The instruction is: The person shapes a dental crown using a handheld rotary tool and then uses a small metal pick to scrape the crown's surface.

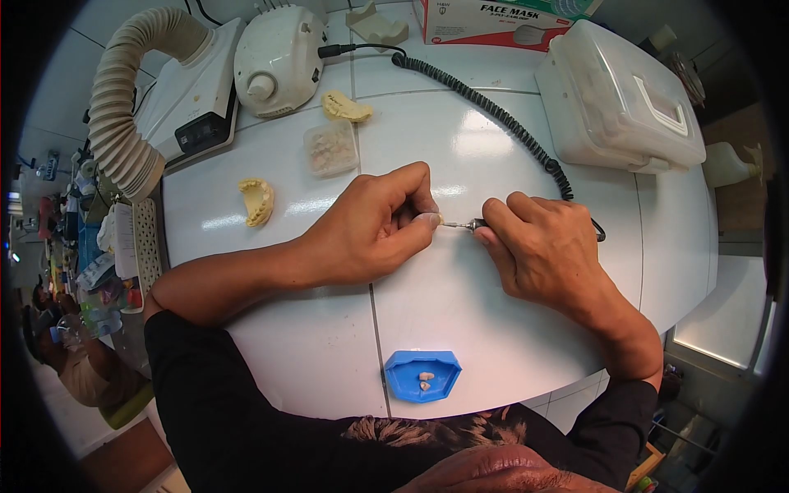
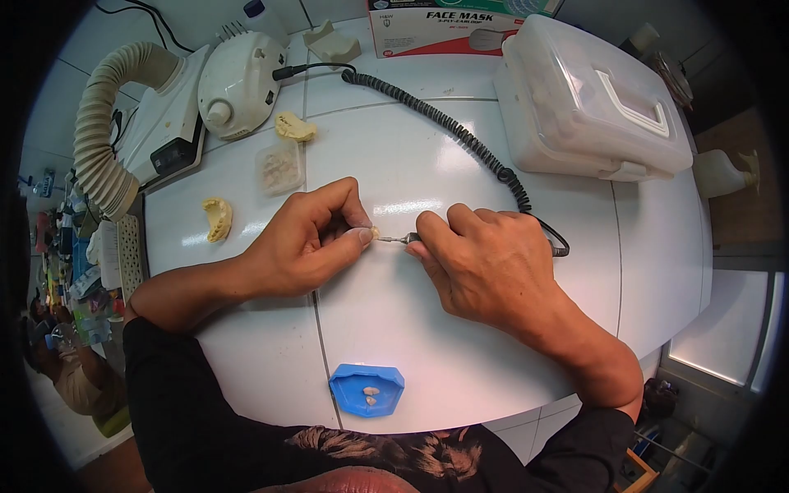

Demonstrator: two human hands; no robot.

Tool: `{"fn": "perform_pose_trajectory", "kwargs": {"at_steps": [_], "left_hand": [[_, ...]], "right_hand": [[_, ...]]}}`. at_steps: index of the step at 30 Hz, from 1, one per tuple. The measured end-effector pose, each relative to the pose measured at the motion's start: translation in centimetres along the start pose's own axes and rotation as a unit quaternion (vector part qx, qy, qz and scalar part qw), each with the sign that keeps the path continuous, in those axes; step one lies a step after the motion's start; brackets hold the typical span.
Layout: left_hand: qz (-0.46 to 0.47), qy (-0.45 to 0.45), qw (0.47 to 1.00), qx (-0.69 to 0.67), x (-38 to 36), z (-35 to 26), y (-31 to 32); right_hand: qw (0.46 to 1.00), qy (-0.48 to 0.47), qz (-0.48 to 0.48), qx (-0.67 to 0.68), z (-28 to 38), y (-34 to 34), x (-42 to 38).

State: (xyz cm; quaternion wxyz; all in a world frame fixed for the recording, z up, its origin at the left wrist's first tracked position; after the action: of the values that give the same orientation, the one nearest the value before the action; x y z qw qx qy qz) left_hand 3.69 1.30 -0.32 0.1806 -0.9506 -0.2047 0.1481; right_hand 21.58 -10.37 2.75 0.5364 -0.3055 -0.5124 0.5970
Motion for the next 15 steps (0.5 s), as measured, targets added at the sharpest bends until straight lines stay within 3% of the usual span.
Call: {"fn": "perform_pose_trajectory", "kwargs": {"at_steps": [15], "left_hand": [[-0.008,0.04,0.998,0.039,0.22,-0.1,-0.18]], "right_hand": [[0.999,0.002,-0.023,-0.043,0.8,0.37,-0.3]]}}
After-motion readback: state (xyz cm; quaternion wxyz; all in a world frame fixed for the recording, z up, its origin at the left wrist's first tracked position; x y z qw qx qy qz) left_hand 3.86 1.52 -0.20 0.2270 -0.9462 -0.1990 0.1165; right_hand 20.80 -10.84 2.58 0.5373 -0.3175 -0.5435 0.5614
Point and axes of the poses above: each hand's wrist, its own x-axis towards the middle knuckle, its own y-axis out of the palm, z = x × y, the point moved 5 cm from there along x, towards the middle knuckle, and after that the axes turned 9 degrees about x, right-handed, at the moved point
